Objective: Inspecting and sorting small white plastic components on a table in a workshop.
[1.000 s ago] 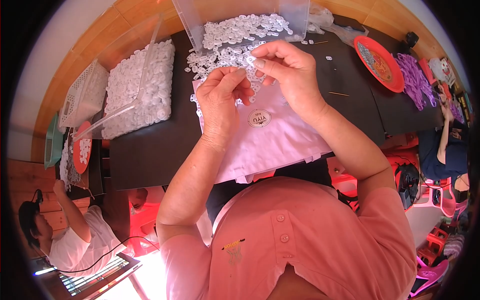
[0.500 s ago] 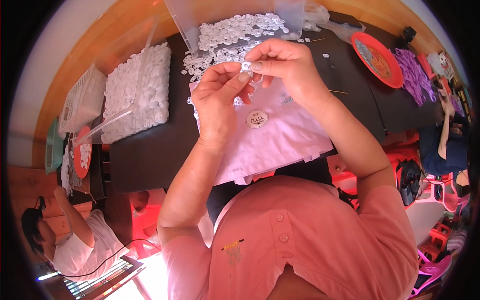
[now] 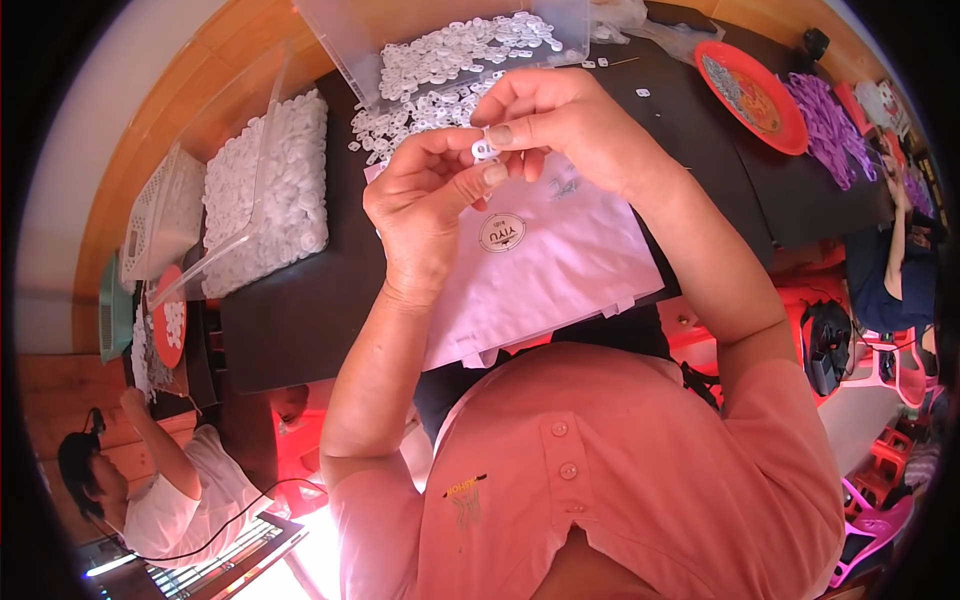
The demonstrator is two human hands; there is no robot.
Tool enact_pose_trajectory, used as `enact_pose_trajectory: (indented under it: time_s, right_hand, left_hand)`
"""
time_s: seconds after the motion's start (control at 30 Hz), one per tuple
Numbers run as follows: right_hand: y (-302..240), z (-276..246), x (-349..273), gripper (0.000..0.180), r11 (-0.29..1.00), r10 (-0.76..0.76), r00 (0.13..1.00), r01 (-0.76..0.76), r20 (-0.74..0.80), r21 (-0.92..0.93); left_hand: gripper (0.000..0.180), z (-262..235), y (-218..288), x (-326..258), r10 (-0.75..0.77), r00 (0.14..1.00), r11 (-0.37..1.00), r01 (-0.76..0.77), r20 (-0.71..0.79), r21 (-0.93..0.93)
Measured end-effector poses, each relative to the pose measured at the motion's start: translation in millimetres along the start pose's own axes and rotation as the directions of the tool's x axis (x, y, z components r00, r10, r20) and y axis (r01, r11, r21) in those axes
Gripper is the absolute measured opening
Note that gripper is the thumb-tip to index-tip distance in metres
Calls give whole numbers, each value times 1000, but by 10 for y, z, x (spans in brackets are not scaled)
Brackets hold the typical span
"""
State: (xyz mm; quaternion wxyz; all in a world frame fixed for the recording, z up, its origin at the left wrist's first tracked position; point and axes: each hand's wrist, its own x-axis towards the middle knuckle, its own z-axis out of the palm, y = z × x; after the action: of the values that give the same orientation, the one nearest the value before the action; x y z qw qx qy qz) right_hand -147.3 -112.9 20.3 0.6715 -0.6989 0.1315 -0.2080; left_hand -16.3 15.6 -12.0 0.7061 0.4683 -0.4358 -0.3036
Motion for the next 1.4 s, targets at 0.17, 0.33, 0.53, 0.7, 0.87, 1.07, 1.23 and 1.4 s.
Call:
enact_pose_trajectory:
  time_s: [0.17, 0.33, 0.53, 0.7, 0.87, 1.07, 1.23, 1.4]
  right_hand:
    - [8, 25, -14, 13, 997, 48, 999, -46, 26, -54]
    - [40, 34, -22, 17, 997, 71, 997, -71, 4, 37]
    - [16, 50, -28, 20, 996, 89, 995, -89, 43, 12]
    - [-7, 30, -50, 21, 996, 92, 993, -92, 70, -1]
    - [-60, 53, -84, 23, 991, 124, 989, -128, 83, 42]
    - [-86, 72, -114, 22, 988, 122, 989, -130, 86, 86]
    - [-73, 121, -124, 21, 982, 110, 985, -128, 133, 140]
    - [-66, 112, -141, 21, 981, 87, 986, -109, 141, 162]
  left_hand:
    - [25, -25, -34, 19, 12, 1000, 999, -12, -7, -41]
    - [29, 29, -24, 9, 47, 999, 999, -47, -13, 21]
    - [30, -23, -42, -13, 96, 995, 987, -98, 21, 130]
    - [30, 4, 5, -36, 152, 988, 981, -156, 40, 116]
    - [32, -50, -105, -24, 317, 946, 891, -324, 76, 319]
    - [32, -39, -50, -31, 403, 907, 797, -413, 122, 441]
    - [30, -53, -60, -40, 460, 880, 791, -467, 119, 394]
    - [25, -49, 10, -92, 367, 924, 862, -383, 110, 334]
